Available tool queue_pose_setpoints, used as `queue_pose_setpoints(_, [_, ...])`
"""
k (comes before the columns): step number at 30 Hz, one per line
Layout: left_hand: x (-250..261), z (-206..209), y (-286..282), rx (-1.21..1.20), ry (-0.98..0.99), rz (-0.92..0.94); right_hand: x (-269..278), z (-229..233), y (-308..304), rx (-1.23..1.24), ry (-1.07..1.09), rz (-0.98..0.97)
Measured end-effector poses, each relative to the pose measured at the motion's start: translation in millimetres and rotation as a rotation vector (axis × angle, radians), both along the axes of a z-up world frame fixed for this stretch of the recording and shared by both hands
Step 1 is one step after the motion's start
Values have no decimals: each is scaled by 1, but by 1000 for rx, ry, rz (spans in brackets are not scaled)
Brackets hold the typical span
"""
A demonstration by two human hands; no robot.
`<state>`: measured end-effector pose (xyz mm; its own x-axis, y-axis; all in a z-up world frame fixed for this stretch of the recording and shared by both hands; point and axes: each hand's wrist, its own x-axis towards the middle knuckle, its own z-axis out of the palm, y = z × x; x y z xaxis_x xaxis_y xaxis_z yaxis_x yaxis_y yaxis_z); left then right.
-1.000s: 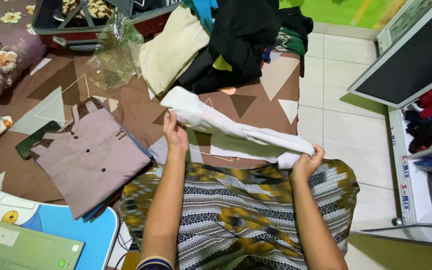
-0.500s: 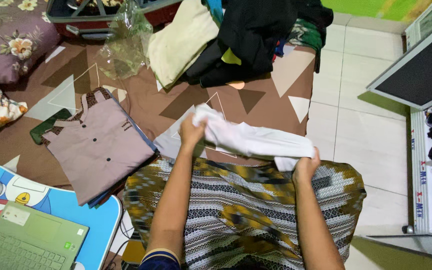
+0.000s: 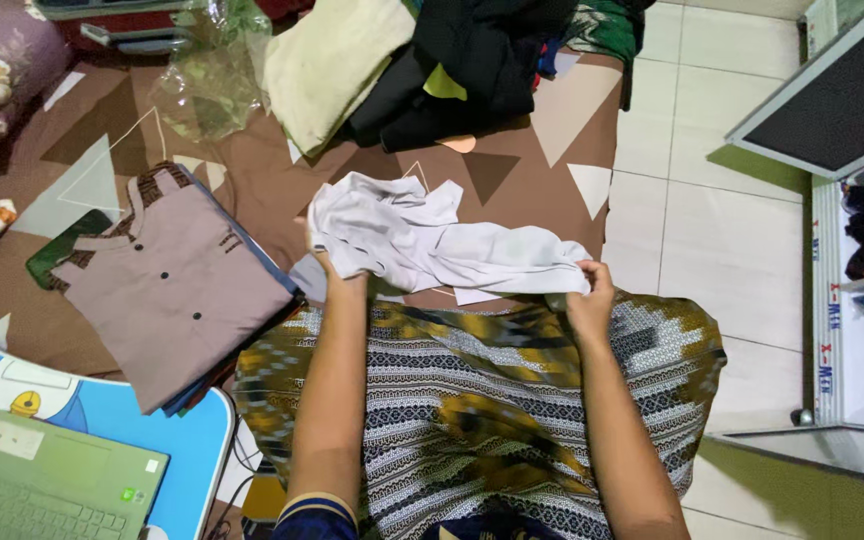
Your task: The person folds several shirts one by one on the floor. They smooth each shirt, fold the sleeves and sides, then fold the body into a compact rectangle and place it on a growing stack.
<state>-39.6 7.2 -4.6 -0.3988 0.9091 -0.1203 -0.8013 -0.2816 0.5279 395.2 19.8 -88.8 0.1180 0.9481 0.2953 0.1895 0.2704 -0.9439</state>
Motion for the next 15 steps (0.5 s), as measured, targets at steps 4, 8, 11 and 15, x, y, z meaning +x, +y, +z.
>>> queue_pose_setpoints(4, [3,-2,0,-210,345,-85,-1,-4,1,-103,145,-101])
queue_pose_setpoints(8, [27,-15,-5,-565,1059,-19,6,6,-1,-148,551,-214])
queue_pose_setpoints(11, [29,-11,-1,-339,680,-20,7,20,0,-53,684,-260])
queue_pose_setpoints(15, [25,9,-1,-116,237,-8,3,33,-7,-254,260,-138])
